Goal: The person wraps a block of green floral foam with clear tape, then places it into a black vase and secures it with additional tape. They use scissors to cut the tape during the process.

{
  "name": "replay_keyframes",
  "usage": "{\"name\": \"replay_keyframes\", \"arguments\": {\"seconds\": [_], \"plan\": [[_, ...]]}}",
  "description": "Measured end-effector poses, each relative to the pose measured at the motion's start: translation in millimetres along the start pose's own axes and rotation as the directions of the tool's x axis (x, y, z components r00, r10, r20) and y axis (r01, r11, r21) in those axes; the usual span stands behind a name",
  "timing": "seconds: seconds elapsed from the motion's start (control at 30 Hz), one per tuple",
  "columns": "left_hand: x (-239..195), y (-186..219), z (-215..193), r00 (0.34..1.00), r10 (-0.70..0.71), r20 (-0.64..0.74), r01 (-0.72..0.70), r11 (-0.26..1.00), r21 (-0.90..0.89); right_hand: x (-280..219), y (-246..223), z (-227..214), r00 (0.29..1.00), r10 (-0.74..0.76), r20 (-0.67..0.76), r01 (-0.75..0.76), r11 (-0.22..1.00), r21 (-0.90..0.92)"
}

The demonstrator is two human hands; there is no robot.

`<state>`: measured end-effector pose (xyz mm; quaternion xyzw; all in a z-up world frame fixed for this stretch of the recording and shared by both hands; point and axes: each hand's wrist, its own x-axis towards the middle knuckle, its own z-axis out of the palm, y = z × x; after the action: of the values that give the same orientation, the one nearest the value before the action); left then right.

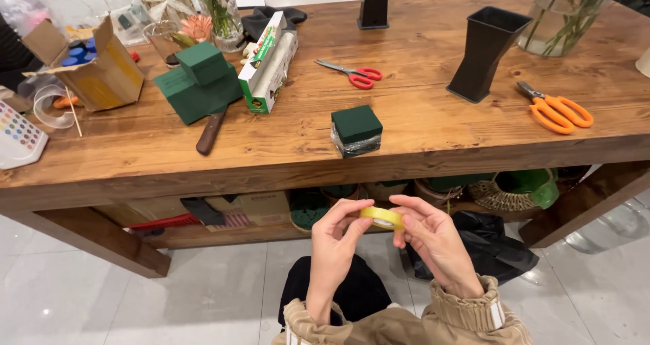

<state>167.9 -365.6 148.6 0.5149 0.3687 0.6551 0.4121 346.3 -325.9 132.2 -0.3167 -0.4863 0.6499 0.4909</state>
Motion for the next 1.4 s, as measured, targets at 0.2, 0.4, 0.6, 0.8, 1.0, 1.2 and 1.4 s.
{"name": "replay_keyframes", "arguments": {"seconds": [0.2, 0.4, 0.6, 0.8, 1.0, 1.2, 1.4], "plan": [[-0.8, 3.9, 0.4, 0.995, 0.095, 0.020, -0.097, 0.979, 0.177, 0.4, 0.3, 0.5, 0.998, 0.018, 0.054, -0.017, 1.000, -0.021], [1.2, -3.5, -0.7, 0.947, 0.272, 0.170, -0.320, 0.850, 0.418, 5.5, 6.4, -5.0, 0.999, 0.029, 0.023, -0.027, 0.994, -0.107], [-1.6, 0.1, 3.7, 0.926, 0.257, 0.277, -0.377, 0.691, 0.617, 10.5, 14.5, -6.9, 0.996, 0.079, -0.029, -0.083, 0.974, -0.212], [1.6, -8.8, -0.9, 0.947, 0.276, 0.162, -0.320, 0.812, 0.488, 13.0, 20.7, -16.9, 0.996, 0.077, 0.043, -0.069, 0.983, -0.172], [3.6, -53.6, -6.6, 0.997, -0.052, -0.053, 0.045, 0.992, -0.119, 16.4, 36.3, -37.9, 0.975, 0.074, 0.210, -0.102, 0.987, 0.123], [-3.0, -99.7, 9.5, 0.947, -0.300, -0.118, 0.215, 0.861, -0.460, 18.1, 37.8, -35.4, 0.991, 0.038, 0.127, -0.050, 0.994, 0.096], [-4.4, -94.3, 16.3, 0.938, -0.347, -0.015, 0.285, 0.795, -0.536, 16.3, 28.7, -27.1, 0.988, 0.050, 0.147, -0.052, 0.999, 0.009]]}}
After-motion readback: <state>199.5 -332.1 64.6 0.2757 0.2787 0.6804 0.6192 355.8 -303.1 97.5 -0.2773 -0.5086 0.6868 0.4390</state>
